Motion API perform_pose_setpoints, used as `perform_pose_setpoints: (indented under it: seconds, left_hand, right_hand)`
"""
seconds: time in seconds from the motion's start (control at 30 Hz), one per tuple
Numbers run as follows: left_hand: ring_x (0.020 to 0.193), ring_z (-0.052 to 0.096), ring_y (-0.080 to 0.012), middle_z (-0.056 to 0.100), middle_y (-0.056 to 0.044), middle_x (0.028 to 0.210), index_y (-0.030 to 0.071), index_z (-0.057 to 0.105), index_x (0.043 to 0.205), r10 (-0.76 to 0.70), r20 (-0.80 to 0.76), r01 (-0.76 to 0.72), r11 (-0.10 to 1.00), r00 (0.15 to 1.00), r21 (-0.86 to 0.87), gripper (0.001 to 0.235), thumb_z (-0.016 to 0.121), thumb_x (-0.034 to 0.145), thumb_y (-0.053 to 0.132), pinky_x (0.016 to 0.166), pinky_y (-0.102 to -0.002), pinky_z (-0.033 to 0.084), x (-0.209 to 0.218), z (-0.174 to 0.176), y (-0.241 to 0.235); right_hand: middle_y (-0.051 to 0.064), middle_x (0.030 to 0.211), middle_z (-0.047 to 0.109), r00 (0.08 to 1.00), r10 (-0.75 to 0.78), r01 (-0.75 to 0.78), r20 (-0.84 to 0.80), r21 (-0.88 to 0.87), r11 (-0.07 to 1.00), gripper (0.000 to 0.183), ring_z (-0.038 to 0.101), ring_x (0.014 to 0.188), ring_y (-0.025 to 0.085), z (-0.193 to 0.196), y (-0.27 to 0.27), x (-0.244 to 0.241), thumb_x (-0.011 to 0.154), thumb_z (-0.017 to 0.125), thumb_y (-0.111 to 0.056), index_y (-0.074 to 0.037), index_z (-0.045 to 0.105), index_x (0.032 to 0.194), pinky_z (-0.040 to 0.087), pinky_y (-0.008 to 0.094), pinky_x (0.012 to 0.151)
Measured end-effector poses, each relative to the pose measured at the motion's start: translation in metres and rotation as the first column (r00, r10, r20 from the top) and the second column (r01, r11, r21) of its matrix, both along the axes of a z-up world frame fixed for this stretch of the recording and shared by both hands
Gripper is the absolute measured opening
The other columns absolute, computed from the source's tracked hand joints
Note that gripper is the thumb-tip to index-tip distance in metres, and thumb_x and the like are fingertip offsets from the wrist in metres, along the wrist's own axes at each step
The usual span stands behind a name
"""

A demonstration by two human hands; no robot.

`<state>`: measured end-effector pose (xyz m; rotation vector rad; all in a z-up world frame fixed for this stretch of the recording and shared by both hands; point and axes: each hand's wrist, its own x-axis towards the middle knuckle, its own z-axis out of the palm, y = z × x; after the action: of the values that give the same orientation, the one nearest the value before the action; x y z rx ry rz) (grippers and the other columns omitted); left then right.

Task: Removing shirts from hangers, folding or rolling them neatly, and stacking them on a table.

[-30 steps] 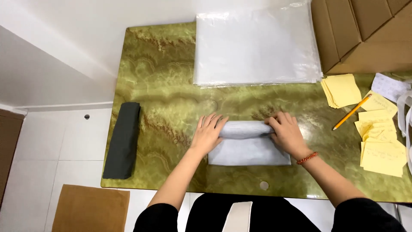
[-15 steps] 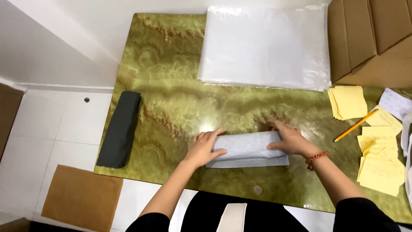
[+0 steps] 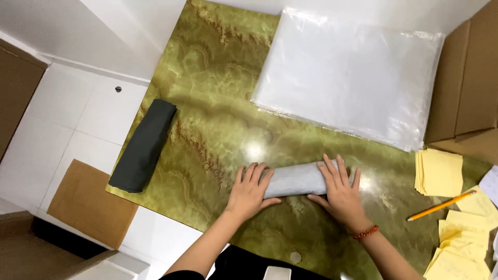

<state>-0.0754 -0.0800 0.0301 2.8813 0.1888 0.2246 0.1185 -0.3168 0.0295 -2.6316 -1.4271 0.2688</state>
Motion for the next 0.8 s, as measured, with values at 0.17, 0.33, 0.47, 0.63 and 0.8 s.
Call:
perform_pose_setpoints:
  seconds: [0.17,0.33,0.47,0.63,0.8]
  left_hand:
    - [0.155,0.032,-0.0479,0.044,-0.02,0.161,0.025,0.044,0.161,-0.052,-0.012,0.051,0.997,0.999,-0.053,0.085,0.069,0.088,0.06,0.124,-0.068,0.021,0.027,0.025,-0.02]
    - [0.138,0.059,-0.0366,0.049,-0.008,0.162,0.052,0.037,0.16,0.017,0.031,-0.018,0.999,0.999,0.048,0.059,0.058,0.107,0.036,0.107,-0.057,0.045,0.018,-0.009,-0.008]
    - [0.142,0.051,-0.0395,0.044,-0.013,0.162,0.057,0.027,0.163,0.171,-0.189,-0.178,0.984,0.967,-0.024,0.061,0.045,0.111,0.028,0.104,-0.06,0.042,-0.013,0.003,0.031]
    - [0.142,0.051,-0.0412,0.044,-0.016,0.161,0.051,0.031,0.164,0.357,-0.285,-0.377,0.926,0.889,-0.014,0.062,0.043,0.11,0.022,0.101,-0.063,0.045,-0.07,0.002,0.09]
    - [0.152,0.039,-0.0359,0.038,-0.015,0.167,0.044,0.024,0.169,0.624,-0.098,-0.598,0.775,0.775,0.204,0.068,0.044,0.109,0.019,0.107,-0.055,0.045,-0.114,-0.033,0.142]
  right_hand:
    - [0.001,0.181,0.009,0.994,0.078,-0.082,-0.076,-0.049,0.995,0.099,0.0,0.166,0.033,0.006,0.026,0.013,0.09,0.06,-0.07,-0.03,0.019,0.171,0.011,0.081,0.119]
    - [0.008,0.181,0.003,0.996,0.003,-0.001,-0.09,0.026,1.0,0.096,0.002,0.165,0.036,0.013,0.067,-0.011,0.089,0.056,-0.071,-0.035,0.02,0.17,0.011,0.081,0.12]
    - [0.017,0.179,0.0,0.905,-0.154,0.235,-0.396,0.164,0.958,0.086,0.009,0.163,0.042,0.016,0.106,-0.055,0.096,0.066,-0.045,-0.026,0.025,0.17,0.02,0.078,0.12]
    - [0.013,0.178,0.015,0.848,-0.151,0.235,-0.507,0.105,0.966,0.087,0.009,0.165,0.034,-0.011,0.137,-0.098,0.098,0.069,-0.044,-0.028,0.023,0.171,0.006,0.076,0.123]
    - [-0.004,0.183,-0.001,0.935,-0.23,0.188,-0.271,-0.171,0.967,0.07,-0.01,0.166,0.035,-0.014,0.163,-0.119,0.1,0.059,-0.06,-0.044,0.031,0.162,-0.001,0.08,0.122]
